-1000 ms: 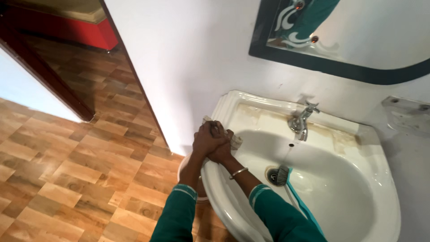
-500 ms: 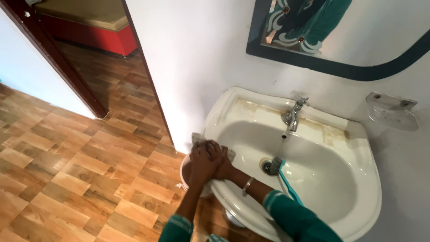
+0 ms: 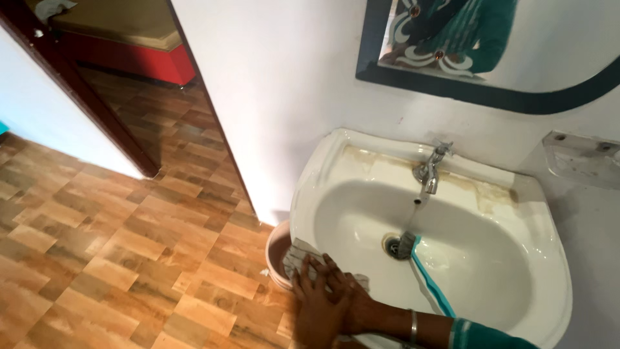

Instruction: The person cleans a sink and the surrounding wall by hand with a cloth, wiping around the faucet, basin, and fixtures.

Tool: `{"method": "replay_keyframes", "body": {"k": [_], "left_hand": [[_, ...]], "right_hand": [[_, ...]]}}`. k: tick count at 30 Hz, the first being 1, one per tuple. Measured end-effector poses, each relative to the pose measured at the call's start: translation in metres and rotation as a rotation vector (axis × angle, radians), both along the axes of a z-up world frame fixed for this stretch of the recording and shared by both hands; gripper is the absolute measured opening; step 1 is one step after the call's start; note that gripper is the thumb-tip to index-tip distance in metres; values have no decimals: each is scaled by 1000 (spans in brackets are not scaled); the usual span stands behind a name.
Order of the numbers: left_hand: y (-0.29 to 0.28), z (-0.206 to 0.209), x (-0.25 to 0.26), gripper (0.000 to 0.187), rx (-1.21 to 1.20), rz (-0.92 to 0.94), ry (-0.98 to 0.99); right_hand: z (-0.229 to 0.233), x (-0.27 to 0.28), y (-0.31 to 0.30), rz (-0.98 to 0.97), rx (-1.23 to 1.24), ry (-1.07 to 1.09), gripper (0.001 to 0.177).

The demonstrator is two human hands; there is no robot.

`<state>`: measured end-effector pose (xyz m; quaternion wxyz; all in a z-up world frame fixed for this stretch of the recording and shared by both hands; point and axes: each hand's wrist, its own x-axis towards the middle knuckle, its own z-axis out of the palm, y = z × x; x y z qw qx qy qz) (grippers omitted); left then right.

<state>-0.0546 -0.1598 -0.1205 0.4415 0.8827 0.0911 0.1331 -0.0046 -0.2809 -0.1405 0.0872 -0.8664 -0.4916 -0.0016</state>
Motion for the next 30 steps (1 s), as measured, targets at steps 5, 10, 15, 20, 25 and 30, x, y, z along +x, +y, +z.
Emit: {"method": "replay_keyframes", "body": {"k": [5, 10, 15, 20, 25, 30], "left_hand": [[47, -1, 82, 61, -1, -69, 39], [84, -27, 168, 72, 47, -215, -138], [103, -36, 249, 85, 67, -308, -53], [99, -42, 227, 91, 18, -252, -41], [86, -54, 159, 88, 195, -182, -183], [43, -35, 45, 89, 179, -72, -18]], "right_hand": [[-16, 51, 49, -207, 87, 14, 90], [-24, 120, 89, -361, 141, -96, 94], [-26, 162, 104, -481, 175, -159, 98], [-16, 148, 101, -510, 149, -122, 94], [1, 96, 77, -329, 155, -12, 106], [33, 22, 40, -98, -166, 104, 114]]}}
